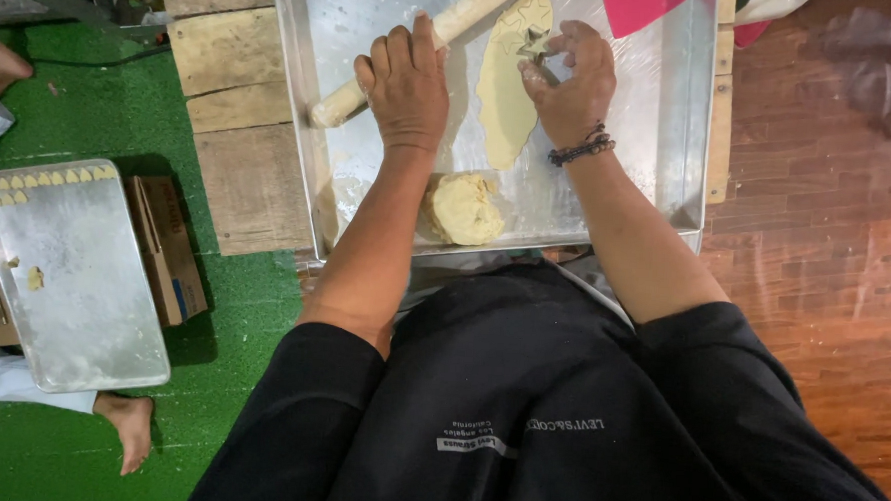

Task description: Rolling out dough and cutting star shapes using a cookie cutter

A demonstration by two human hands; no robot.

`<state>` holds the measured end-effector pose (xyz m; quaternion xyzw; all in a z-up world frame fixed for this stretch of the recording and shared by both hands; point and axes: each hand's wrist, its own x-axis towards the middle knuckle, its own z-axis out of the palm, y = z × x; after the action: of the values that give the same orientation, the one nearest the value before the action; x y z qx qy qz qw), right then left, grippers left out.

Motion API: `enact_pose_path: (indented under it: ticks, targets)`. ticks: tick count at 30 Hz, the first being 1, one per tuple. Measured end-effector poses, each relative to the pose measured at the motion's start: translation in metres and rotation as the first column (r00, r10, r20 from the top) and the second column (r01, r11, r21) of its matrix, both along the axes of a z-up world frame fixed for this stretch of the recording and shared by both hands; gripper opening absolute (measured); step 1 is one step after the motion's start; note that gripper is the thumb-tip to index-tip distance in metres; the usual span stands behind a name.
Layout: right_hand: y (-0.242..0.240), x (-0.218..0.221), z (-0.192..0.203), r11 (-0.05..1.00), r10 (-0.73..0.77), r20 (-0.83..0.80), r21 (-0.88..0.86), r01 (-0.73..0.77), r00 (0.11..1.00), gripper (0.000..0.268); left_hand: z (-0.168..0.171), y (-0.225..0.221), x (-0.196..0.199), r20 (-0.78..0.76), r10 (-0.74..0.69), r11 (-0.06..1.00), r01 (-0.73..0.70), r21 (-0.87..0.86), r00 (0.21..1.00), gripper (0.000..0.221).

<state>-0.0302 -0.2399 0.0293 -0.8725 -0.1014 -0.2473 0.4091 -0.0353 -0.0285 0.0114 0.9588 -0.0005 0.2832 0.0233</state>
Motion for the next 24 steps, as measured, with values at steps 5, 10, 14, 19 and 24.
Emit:
enact_pose_path:
  ticks: [5,10,14,19,24]
  targets:
    - [0.001,-0.003,-0.008,0.998,-0.06,-0.043,0.008,0.061,0.997,0.071,-0.002,-0.001,0.0,0.004,0.002,1.0,-0.002,-0.001,1.0,0.053]
    - [-0.004,-0.004,-0.022,0.997,-0.059,-0.076,0.041,0.062,0.995,0.096,-0.004,-0.001,0.0,-0.014,0.02,1.0,-0.02,0.0,1.0,0.052]
    - [-0.003,-0.004,-0.026,0.996,-0.073,-0.043,0.056,0.075,0.996,0.096,-0.003,-0.002,0.001,-0.02,0.023,1.0,-0.023,0.004,1.0,0.053]
    - [-0.004,-0.003,-0.037,0.994,-0.105,0.003,-0.013,0.105,0.995,0.099,-0.006,-0.002,0.0,-0.016,0.029,1.0,-0.029,0.006,0.999,0.056]
    - [-0.002,-0.004,-0.035,0.992,-0.126,-0.053,-0.027,0.124,0.991,0.1,-0.012,-0.001,0.002,-0.051,0.051,0.998,-0.049,0.032,0.997,0.056]
